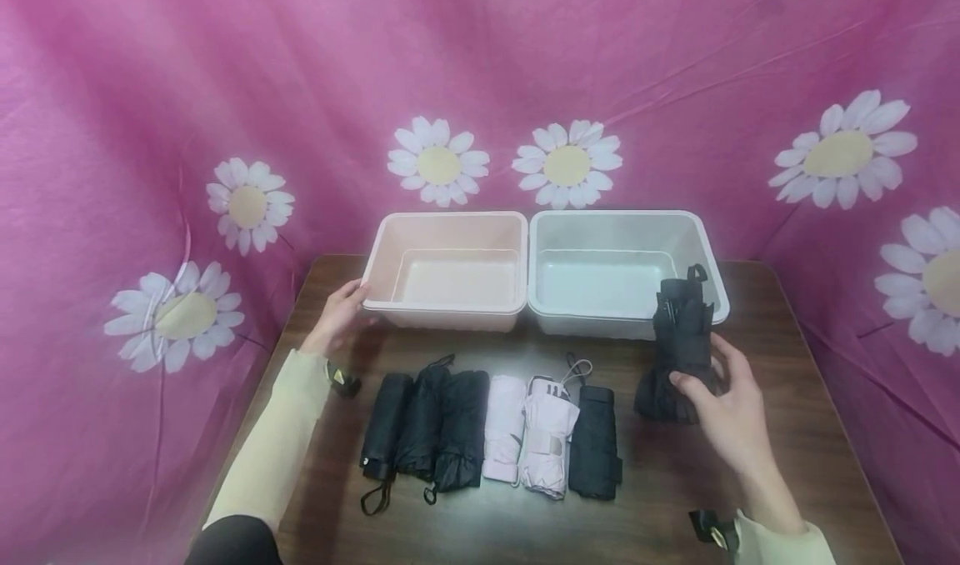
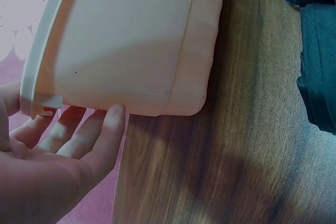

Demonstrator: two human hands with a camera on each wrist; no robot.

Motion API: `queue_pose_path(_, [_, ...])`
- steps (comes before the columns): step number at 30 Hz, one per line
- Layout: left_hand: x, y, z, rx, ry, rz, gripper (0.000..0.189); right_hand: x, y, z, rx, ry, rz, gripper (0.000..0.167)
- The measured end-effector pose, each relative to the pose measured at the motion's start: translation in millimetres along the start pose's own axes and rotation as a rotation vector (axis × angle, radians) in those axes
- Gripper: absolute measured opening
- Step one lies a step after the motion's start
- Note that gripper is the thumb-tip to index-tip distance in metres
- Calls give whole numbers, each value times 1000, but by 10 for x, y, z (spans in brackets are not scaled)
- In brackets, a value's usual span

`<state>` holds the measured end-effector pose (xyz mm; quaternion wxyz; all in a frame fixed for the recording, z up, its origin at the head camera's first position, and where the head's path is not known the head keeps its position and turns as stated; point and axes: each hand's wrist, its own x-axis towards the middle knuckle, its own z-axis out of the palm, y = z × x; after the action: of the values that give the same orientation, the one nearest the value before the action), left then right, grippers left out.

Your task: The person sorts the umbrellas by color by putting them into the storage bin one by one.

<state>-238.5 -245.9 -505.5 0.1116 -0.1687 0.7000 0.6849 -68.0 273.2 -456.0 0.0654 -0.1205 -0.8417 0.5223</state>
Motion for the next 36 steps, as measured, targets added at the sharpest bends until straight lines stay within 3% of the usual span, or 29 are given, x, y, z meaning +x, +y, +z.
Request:
queue_pose_path(6, [-29, 17, 6, 9, -8, 0, 48, 136, -119, 34, 268, -25, 40, 69])
queue_pose_path(10, [-37, 28, 12, 7, -11, -5, 49, 211, -188, 86, 385, -36, 30, 64])
queue_pose_path(16, [-24, 25, 14, 22, -5, 9, 48, 321, -312, 199, 639, -139, -25, 55])
queue_pose_path(23, [-14, 27, 15, 25, -6, 17, 49, 456, -450, 361, 759, -196, -54, 53])
queue_pose_path(31, [-28, 4, 8, 30, 6, -4, 49, 619, -622, 582, 993, -309, 19, 44])
queue_pose_path(36, [-47, 10, 11, 30, 5, -7, 50, 720, -719, 710, 1043, -348, 32, 40])
